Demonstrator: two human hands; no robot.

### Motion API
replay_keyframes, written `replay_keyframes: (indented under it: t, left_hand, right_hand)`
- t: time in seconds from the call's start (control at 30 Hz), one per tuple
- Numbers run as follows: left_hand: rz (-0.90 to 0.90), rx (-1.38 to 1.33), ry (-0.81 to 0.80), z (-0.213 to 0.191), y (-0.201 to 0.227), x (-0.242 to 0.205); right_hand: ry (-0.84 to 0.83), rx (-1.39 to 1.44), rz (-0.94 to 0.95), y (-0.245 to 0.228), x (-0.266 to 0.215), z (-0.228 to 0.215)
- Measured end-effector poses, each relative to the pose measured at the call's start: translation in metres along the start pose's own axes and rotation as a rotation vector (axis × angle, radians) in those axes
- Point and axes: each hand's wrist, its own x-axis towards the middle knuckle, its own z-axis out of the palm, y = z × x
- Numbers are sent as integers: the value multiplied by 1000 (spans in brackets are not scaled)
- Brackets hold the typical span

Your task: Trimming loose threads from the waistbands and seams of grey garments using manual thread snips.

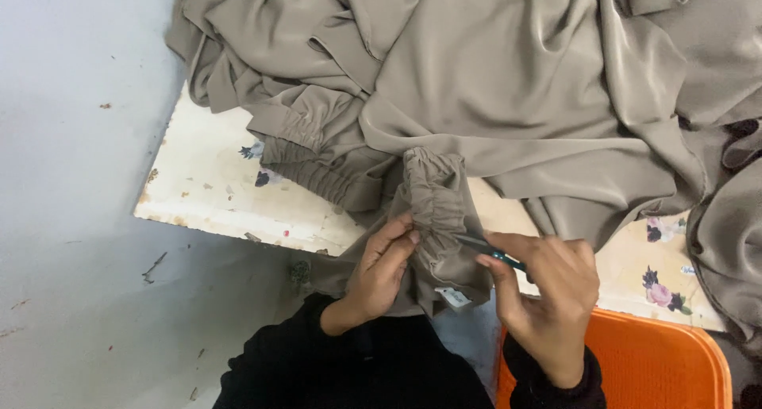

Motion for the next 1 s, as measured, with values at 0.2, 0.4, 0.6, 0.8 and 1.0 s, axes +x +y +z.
replay_keyframes:
  t: [0.2, 0.4, 0.6, 0.8, 1.0]
  left_hand:
    - [-19, -525, -171, -38, -2, 17]
    - [-579, -624, 359, -61, 19, 22]
    - [-272, -343, -207, -77, 95, 46]
    - [-94, 1121, 159, -61, 132, 95]
    - [533, 1124, 128, -5, 97, 59]
  right_hand:
    - [220, 554, 336, 31, -16, 16]
    - [82, 864, 442, 51, 20, 69]
    - [-267, 1163, 543, 59, 38, 104]
    - [93, 1113, 689, 90, 52, 108]
    - [211, 1190, 697, 79, 67, 106]
